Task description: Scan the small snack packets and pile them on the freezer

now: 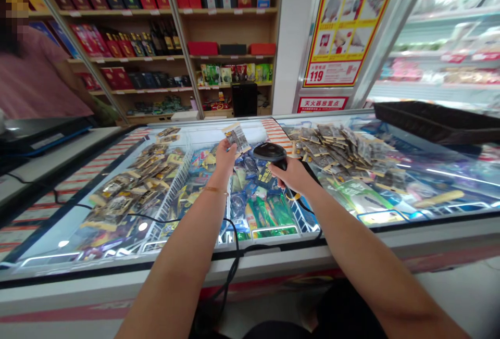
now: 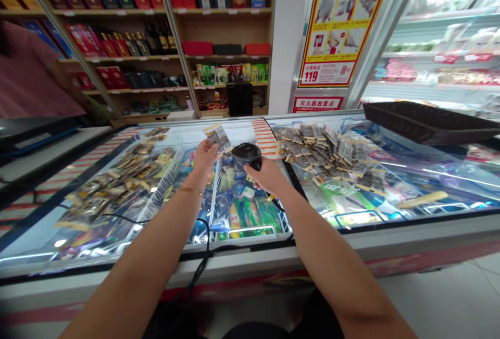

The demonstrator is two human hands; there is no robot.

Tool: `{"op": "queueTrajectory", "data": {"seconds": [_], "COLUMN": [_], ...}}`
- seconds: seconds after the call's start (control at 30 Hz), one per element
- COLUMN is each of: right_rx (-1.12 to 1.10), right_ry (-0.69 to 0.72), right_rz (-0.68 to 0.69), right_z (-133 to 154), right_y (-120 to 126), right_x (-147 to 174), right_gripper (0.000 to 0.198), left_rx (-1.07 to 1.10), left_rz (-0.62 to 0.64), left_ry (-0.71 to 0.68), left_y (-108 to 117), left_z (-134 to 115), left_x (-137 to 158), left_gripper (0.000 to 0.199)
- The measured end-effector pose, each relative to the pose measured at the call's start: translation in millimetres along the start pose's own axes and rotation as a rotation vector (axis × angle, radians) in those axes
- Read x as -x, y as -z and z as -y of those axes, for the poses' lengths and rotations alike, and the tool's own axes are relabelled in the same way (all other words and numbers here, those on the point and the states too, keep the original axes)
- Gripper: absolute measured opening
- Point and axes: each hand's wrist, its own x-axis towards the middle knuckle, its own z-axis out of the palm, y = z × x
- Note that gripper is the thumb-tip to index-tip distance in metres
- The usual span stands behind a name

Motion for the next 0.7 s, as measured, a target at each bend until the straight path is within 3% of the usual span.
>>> {"op": "queueTrajectory", "data": {"seconds": [0.2,0.37,0.5,0.7], "right_rx": [-0.131,-0.292,-0.343,-0.280], "right_ry": [-0.015,-0.052,-0.157,-0.223], "right_rz": [-0.042,-0.142,-0.264,-0.496], "right_z": [-3.1,-0.3,-9.8,-39.8], "right_y": [9.8,52.3,112.4,199.3], "right_x": [-6.0,-7.0,3.6,26.3], "right_gripper": [0.019,0.023,0.026,0.023], "left_rx": [0.026,0.121,0.133,0.022], "left_rz": [-0.054,-0.030,-0.009,0.211], "left_ry": [0.193,0.360,0.385,0.264], "left_y": [-3.5,-26.4,-75.1,-188.2], "left_z": [-9.2,-21.2,-36.7,-57.9], "left_x": [10.1,14.7,8.6,1.6], "left_gripper": [0.023,0.024,0.036,0.049]}}
